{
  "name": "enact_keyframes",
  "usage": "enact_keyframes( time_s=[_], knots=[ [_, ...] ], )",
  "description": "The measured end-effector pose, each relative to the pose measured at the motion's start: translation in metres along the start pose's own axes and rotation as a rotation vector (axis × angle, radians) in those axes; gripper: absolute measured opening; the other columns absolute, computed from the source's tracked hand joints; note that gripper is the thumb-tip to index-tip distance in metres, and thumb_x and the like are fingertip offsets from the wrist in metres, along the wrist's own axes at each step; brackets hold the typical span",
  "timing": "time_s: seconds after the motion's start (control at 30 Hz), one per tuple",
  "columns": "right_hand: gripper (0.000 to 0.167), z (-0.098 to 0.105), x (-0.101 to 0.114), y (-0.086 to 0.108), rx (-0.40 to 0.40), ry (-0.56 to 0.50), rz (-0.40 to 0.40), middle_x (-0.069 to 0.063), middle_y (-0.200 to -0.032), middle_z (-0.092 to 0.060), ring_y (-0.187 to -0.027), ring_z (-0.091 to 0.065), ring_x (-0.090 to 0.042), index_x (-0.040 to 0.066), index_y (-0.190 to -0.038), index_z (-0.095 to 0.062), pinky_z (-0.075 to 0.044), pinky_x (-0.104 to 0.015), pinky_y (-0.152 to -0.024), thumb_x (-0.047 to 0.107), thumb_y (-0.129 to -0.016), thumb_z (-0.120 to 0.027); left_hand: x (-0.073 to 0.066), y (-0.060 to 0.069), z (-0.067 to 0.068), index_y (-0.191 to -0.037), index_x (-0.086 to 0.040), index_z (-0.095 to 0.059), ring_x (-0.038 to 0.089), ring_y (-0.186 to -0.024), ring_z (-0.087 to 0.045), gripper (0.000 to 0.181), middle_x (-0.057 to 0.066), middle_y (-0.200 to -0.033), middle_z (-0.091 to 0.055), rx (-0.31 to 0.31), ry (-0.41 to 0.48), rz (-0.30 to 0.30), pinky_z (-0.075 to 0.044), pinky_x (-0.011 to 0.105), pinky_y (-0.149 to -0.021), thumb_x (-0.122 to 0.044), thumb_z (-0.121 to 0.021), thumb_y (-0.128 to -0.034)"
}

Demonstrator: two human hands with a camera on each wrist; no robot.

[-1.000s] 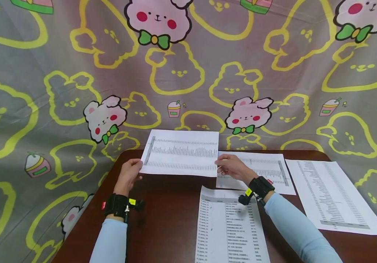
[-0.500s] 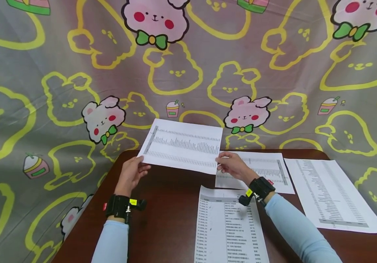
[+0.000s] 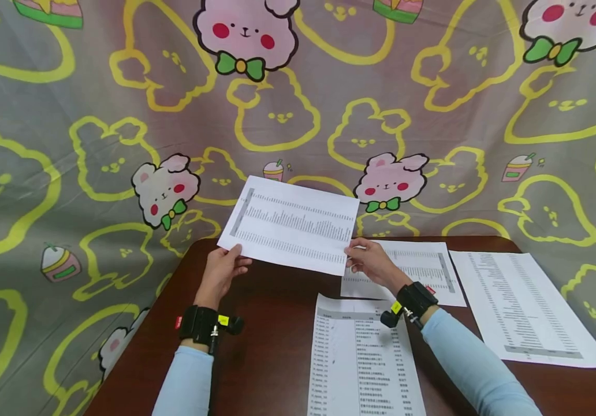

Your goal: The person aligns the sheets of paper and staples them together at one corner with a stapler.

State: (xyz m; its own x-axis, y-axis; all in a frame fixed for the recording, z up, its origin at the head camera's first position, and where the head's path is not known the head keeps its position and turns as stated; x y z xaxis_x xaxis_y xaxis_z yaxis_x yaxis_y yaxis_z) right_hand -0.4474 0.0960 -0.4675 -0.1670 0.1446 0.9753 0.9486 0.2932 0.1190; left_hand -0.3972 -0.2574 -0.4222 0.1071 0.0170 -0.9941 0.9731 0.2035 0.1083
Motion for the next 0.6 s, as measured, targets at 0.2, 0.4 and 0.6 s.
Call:
enact_keyframes(
  time_s=[0.2, 0.4, 0.6],
  knots=[
    [0.015, 0.000, 0.004, 0.003, 0.050, -0.008, 0.059, -0.005, -0.091, -0.068, -0.070, -0.065, -0.015, 0.007, -0.103, -0.055, -0.049, -0.027, -0.056, 0.016, -0.095, -0.064, -0.019, 0.004, -0.004, -0.126, 0.002, -0.054, 0.008, -0.070, -0.067, 0.038, -0.003, -0.082, -0.067, -0.002, -0.037, -0.102, -0.054, 0.024, -0.065, -0.026, -0.051, -0.1022],
    [0.023, -0.001, 0.012, 0.009, 0.079, -0.044, 0.076, -0.004, -0.095, -0.071, -0.074, -0.066, -0.016, 0.007, -0.112, -0.056, -0.050, -0.028, -0.059, 0.018, -0.094, -0.066, -0.038, 0.011, -0.007, -0.126, 0.003, -0.055, 0.005, -0.068, -0.064, 0.039, -0.001, -0.082, -0.067, -0.012, -0.122, -0.194, -0.054, 0.024, -0.068, -0.027, -0.052, -0.1017],
    [0.046, 0.003, 0.025, 0.017, 0.140, -0.104, 0.088, 0.000, -0.109, -0.072, -0.082, -0.068, -0.015, 0.010, -0.138, -0.048, -0.049, -0.027, -0.064, 0.019, -0.096, -0.063, -0.053, 0.018, -0.012, -0.124, 0.005, -0.056, 0.008, -0.069, -0.062, 0.038, -0.002, -0.079, -0.064, 0.031, -0.174, -0.242, -0.052, 0.022, -0.064, -0.025, -0.052, -0.1018]
  ],
)
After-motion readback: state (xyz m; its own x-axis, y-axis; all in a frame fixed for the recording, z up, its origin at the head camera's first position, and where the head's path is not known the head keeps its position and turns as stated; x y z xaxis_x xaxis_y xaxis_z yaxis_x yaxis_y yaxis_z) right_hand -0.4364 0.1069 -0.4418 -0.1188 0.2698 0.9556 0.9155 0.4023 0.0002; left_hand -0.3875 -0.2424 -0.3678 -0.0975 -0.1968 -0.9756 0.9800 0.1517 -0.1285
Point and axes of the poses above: each hand's wrist, its own y-axis away from the middle knuckle, its own z-axis out of the back of the hand, x = y × z, the point moved 9 cm from there along -y, towards the middle knuckle
